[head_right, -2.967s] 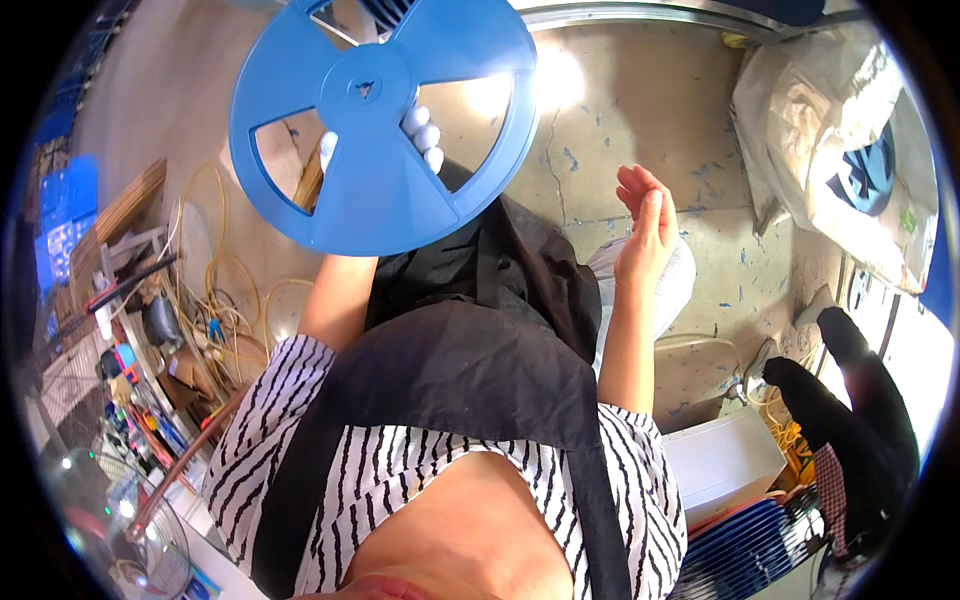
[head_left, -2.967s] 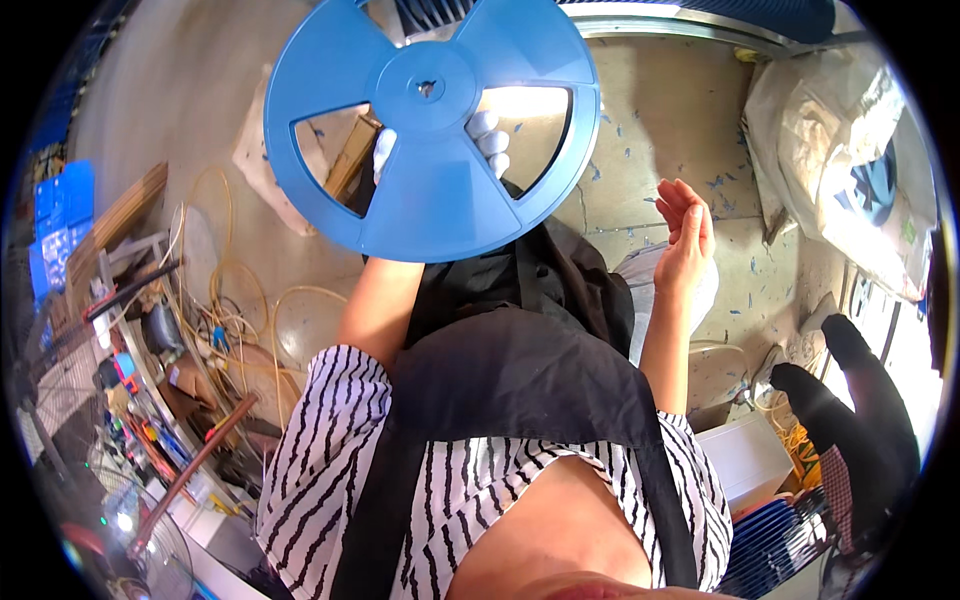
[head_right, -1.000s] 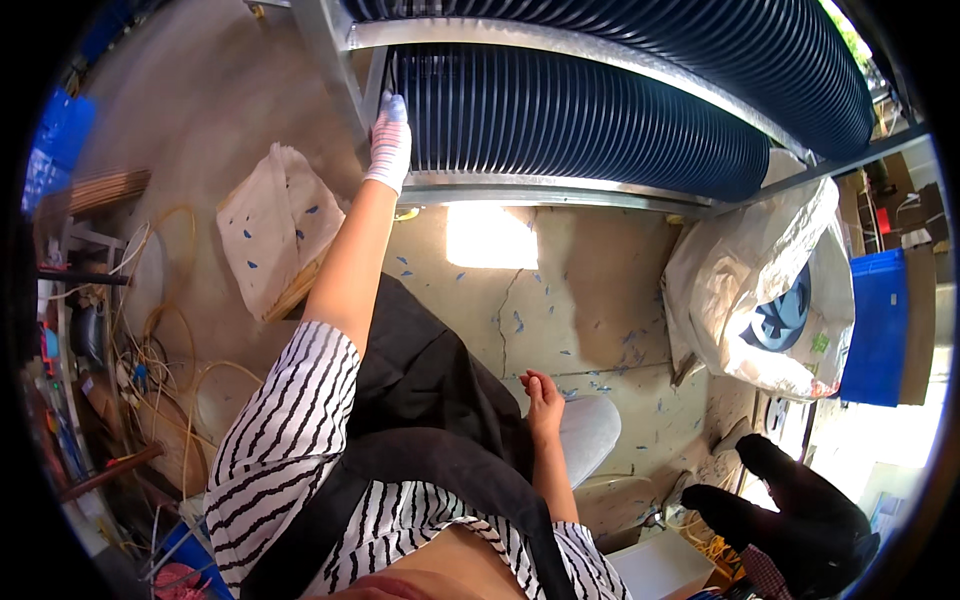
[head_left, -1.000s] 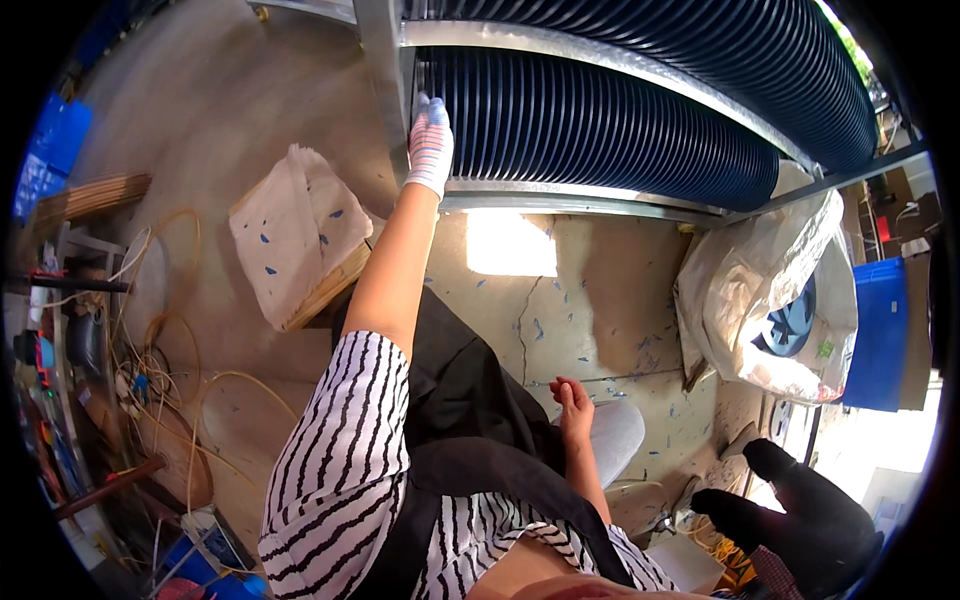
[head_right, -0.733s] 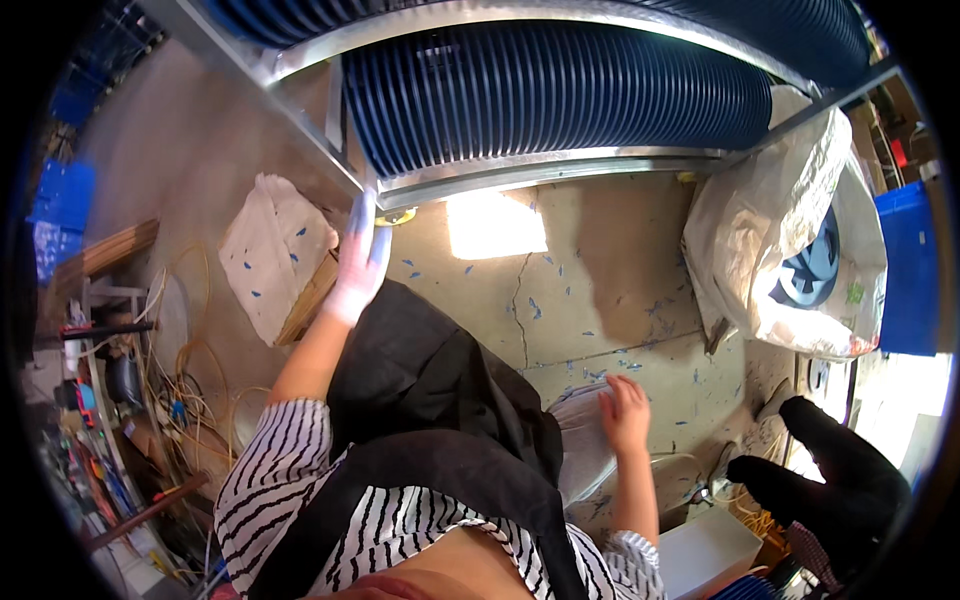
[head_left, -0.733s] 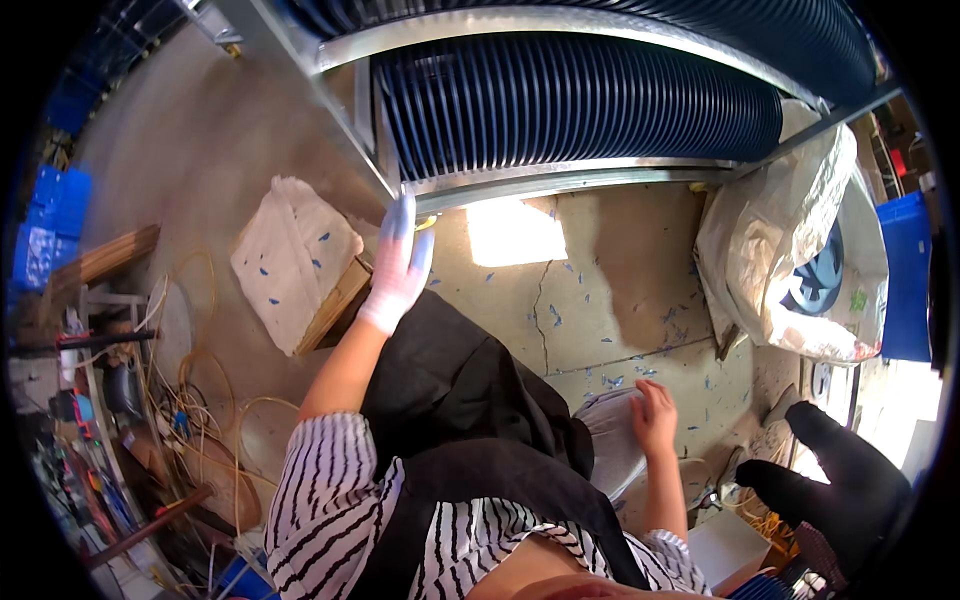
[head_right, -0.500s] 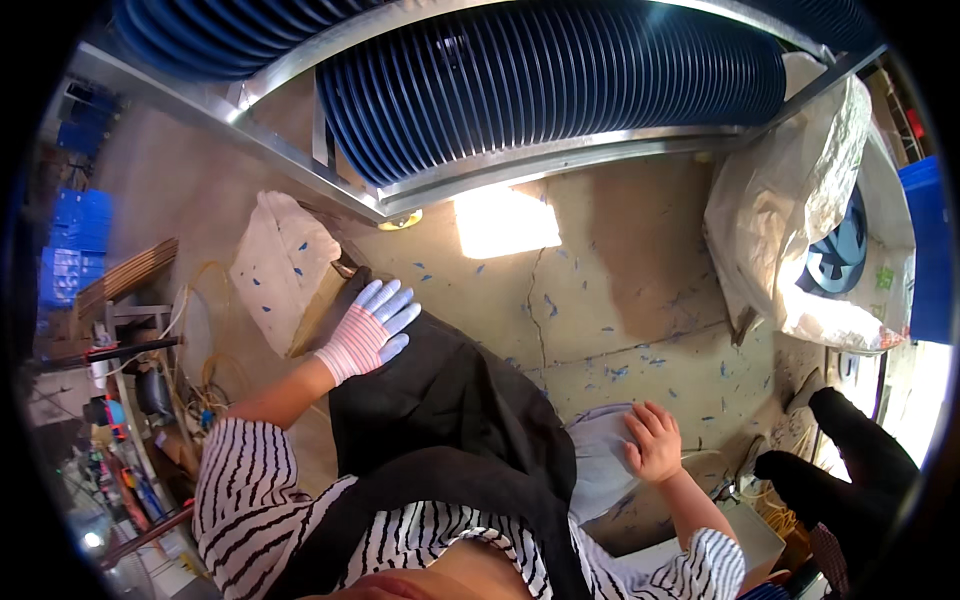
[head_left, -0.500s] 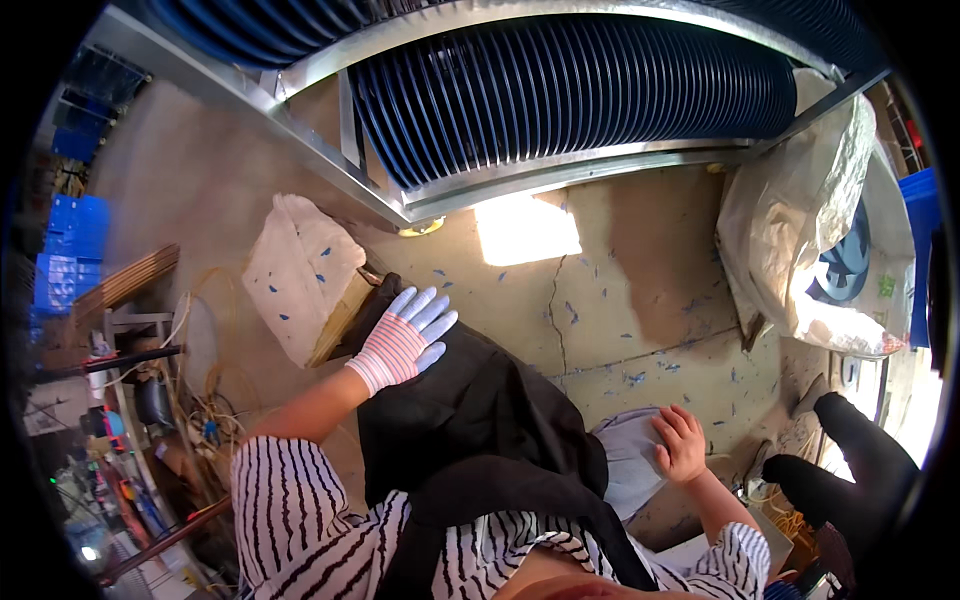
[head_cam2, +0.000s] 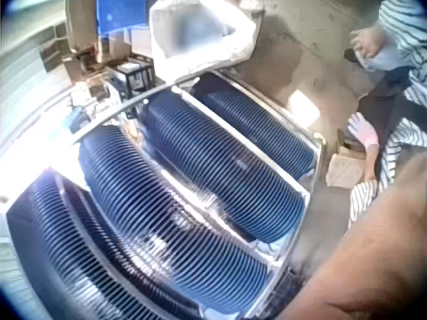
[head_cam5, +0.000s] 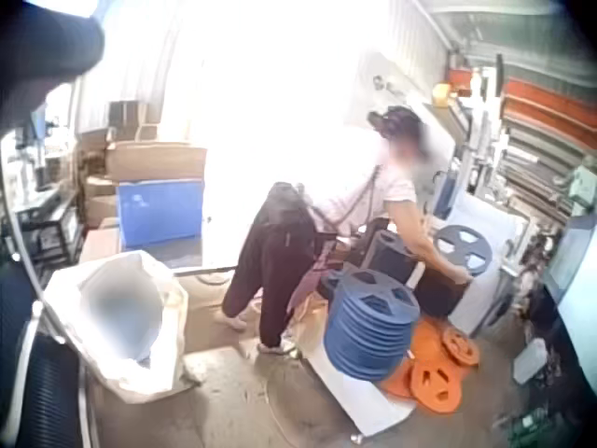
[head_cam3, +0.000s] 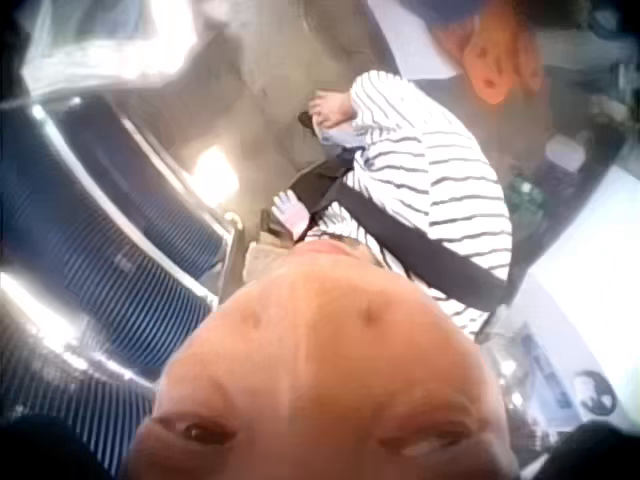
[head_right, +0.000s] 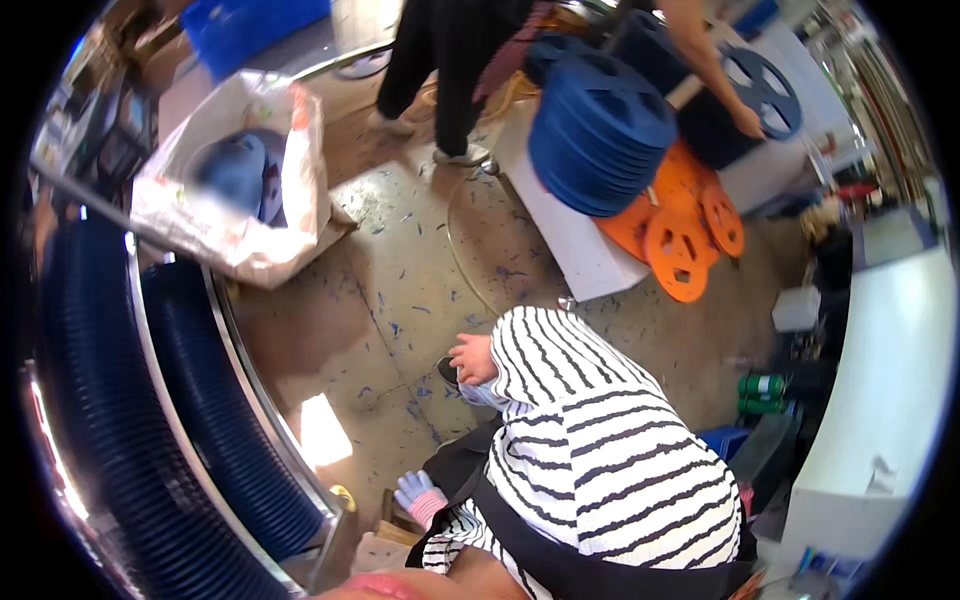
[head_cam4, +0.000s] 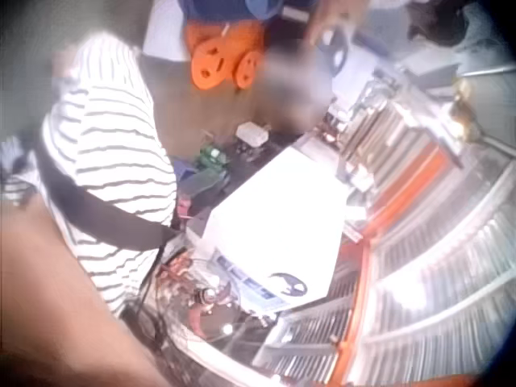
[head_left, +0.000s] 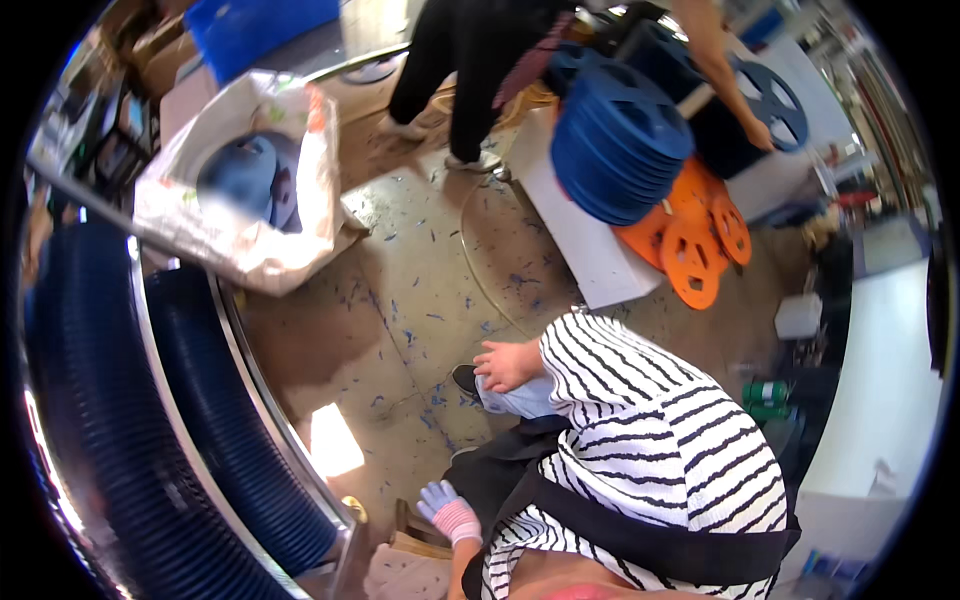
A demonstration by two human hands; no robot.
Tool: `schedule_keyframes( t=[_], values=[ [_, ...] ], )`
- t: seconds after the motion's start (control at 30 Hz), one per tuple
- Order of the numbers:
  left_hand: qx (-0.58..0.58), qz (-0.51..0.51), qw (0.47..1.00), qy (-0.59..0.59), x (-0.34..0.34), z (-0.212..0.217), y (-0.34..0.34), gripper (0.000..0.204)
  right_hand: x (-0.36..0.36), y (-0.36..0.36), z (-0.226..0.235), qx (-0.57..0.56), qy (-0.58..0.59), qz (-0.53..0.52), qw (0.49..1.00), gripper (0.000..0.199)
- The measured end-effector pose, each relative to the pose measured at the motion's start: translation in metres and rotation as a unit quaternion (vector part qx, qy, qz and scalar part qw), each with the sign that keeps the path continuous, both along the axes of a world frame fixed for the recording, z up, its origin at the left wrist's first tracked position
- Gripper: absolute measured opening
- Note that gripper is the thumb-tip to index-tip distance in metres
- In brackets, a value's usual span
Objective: The person picks up blue plastic reel-like parts, inspects them, and stacks them on a metal rack. They handle the parts one at a time, turning them over and placing them in a vertical stack.
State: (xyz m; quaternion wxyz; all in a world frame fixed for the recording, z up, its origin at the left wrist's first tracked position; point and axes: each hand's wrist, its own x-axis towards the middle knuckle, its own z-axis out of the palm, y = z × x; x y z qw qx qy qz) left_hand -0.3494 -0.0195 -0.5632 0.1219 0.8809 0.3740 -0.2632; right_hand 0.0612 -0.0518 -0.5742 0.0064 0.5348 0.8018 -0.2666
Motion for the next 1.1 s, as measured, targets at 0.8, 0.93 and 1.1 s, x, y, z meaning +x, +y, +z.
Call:
schedule_keyframes(
  t=[0.8,0.93,1.1],
  values=[
    [-0.112,0.034,0.99,-0.078,0.173,0.179,-0.066,0.057,0.342,-0.11,0.264,0.078,-0.169,-0.633,0.752,0.055],
    [-0.144,0.089,0.974,-0.149,0.202,0.193,-0.079,0.055,0.332,-0.134,0.262,0.149,-0.155,-0.627,0.748,0.035],
    [-0.152,0.169,0.95,-0.215,0.169,0.188,-0.089,0.053,0.321,-0.17,0.314,0.187,-0.146,-0.607,0.758,0.034]
  ],
)
